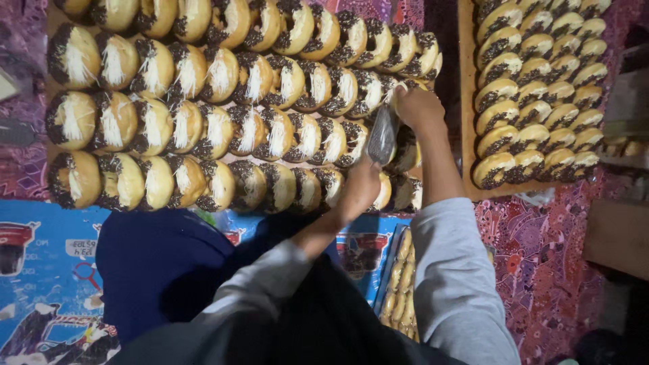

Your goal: The person grates cheese onto rows of crescent-shaped pastries using a handheld grater. The person holds the grater in one hand and a block of cheese in the other, moving along the rows to cover each pastry.

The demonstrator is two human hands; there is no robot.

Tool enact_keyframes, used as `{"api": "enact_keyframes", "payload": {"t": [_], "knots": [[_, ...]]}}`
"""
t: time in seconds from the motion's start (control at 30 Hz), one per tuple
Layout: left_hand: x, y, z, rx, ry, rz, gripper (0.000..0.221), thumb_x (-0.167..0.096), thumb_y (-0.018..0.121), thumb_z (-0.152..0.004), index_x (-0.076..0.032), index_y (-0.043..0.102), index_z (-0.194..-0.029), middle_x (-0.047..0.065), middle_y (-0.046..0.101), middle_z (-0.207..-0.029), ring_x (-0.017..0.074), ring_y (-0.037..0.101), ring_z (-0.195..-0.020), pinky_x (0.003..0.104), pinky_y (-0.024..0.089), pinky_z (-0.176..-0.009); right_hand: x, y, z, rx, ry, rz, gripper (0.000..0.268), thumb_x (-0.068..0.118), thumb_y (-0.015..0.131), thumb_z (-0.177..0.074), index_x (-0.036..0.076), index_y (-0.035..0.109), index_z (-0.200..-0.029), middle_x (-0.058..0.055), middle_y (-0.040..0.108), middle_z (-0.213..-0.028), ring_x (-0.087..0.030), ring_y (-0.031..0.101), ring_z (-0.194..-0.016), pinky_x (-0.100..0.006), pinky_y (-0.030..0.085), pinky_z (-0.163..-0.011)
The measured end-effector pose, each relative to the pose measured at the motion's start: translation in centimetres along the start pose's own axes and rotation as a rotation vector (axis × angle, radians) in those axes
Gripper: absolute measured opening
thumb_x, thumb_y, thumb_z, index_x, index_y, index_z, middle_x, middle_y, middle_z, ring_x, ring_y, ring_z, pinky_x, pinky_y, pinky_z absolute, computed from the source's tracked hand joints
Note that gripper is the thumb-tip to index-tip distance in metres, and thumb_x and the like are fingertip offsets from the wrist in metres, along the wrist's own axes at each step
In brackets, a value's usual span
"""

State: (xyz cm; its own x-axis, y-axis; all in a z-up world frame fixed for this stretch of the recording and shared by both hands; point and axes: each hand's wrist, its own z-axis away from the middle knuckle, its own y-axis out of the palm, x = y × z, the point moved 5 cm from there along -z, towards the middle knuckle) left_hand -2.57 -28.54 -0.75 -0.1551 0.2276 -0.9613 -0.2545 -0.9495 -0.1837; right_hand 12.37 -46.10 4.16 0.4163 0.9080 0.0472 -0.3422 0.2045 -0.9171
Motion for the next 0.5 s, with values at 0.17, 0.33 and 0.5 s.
{"api": "enact_keyframes", "payload": {"t": [0.17,0.33,0.5], "knots": [[-0.7,-0.7,1.7,0.093,-0.096,0.048,0.019,-0.017,0.054,-0.100,-0.001,0.060,-0.107,0.028,0.070,-0.089,0.0494,0.068,-0.088,0.055,0.051,-0.080,-3.1,-2.6,1.2,0.130,0.000,-0.234,0.075,0.056,0.032,-0.107,-0.006,0.072,-0.096,-0.033,0.071,-0.098,-0.047,0.069,-0.100,-0.050,0.050,-0.095],[-0.8,3.9,-2.6,0.062,-0.105,0.138,0.021,-0.018,0.054,-0.100,0.002,0.058,-0.107,0.029,0.070,-0.093,0.0470,0.069,-0.092,0.052,0.054,-0.079,-4.0,-5.3,3.4,-0.002,-0.065,-0.171,0.066,0.054,0.036,-0.103,0.001,0.075,-0.102,-0.031,0.070,-0.096,-0.049,0.065,-0.102,-0.052,0.049,-0.094],[-0.8,8.4,-6.9,-0.030,0.081,0.053,0.019,-0.015,0.054,-0.097,0.003,0.060,-0.096,0.027,0.069,-0.091,0.0465,0.068,-0.087,0.055,0.051,-0.080,-3.4,-5.9,6.0,-0.117,-0.083,0.001,0.062,0.050,0.038,-0.107,0.001,0.075,-0.102,-0.030,0.069,-0.102,-0.052,0.064,-0.100,-0.057,0.049,-0.092]]}}
